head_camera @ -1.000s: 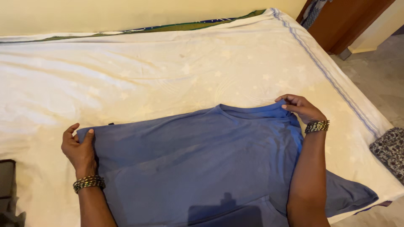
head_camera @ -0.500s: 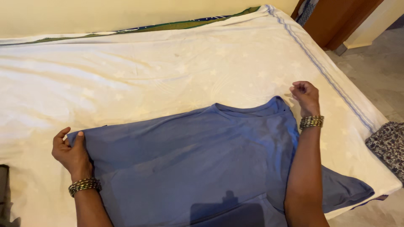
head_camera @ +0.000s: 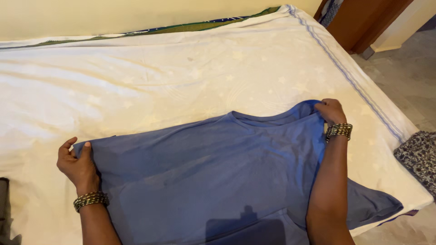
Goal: The person folds a blue tank top by smoothing the fabric, folding the sides inward, and then rolling or folding the garment into a compact rectangular shape.
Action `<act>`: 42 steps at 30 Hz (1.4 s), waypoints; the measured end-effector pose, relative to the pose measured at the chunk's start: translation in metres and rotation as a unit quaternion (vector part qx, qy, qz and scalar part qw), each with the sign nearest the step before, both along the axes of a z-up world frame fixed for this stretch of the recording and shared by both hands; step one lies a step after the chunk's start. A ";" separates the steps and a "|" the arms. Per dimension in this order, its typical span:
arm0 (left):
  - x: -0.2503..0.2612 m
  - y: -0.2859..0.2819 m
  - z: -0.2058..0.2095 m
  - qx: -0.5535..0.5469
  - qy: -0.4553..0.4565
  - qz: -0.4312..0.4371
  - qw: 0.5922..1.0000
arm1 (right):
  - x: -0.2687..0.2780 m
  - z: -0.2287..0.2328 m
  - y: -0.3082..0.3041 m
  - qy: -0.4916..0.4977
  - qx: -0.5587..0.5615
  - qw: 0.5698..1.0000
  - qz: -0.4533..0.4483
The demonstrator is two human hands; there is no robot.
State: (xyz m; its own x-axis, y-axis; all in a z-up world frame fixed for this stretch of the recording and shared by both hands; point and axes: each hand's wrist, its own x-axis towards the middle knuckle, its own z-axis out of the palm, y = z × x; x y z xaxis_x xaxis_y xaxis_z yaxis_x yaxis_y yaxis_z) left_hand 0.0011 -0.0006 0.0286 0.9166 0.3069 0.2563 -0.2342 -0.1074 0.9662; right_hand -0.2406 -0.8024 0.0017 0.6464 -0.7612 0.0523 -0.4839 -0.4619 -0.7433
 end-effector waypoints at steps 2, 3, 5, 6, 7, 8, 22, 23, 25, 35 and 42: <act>-0.001 -0.001 0.001 -0.004 0.005 0.001 1.000 | 0.001 0.000 -0.004 -0.022 -0.091 0.994 -0.056; -0.001 -0.002 0.002 -0.008 0.004 0.000 1.000 | 0.003 -0.002 -0.001 -0.024 -0.156 0.983 -0.095; -0.001 -0.002 0.003 -0.010 0.003 -0.001 1.000 | 0.004 0.000 0.013 -0.028 -0.285 0.943 -0.170; -0.001 -0.001 0.003 -0.008 0.001 -0.001 1.000 | 0.004 0.005 0.019 -0.067 -0.216 0.960 -0.166; -0.001 -0.001 0.002 -0.006 0.000 -0.001 1.000 | 0.000 0.010 0.023 -0.106 -0.146 0.970 -0.161; -0.001 -0.001 0.001 -0.002 0.000 0.001 1.000 | -0.002 0.015 0.027 -0.143 -0.075 0.975 -0.155; -0.005 -0.003 0.004 0.145 -0.099 0.079 0.981 | 0.006 0.000 0.011 -0.430 0.150 0.867 -0.203; -0.006 -0.004 0.006 0.141 -0.095 0.079 0.982 | 0.010 -0.003 0.014 -0.407 0.113 0.879 -0.221; -0.008 -0.004 0.010 0.134 -0.086 0.081 0.984 | 0.012 -0.007 0.018 -0.391 0.082 0.892 -0.213; 0.000 0.004 0.000 0.112 0.026 0.067 0.991 | 0.030 0.071 0.116 0.124 -0.348 0.920 -0.128; -0.005 0.018 0.017 0.270 0.094 0.011 0.958 | 0.091 0.074 0.238 -0.084 -0.175 0.923 0.332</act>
State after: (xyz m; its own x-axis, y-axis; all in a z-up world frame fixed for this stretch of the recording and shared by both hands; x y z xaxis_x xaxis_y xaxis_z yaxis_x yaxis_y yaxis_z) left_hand -0.0035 0.0169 0.0451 0.9567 0.1966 0.2145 -0.0531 -0.6070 0.7929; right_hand -0.1496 -0.5640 0.0752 0.9246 -0.1179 0.3623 0.1008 -0.8414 -0.5310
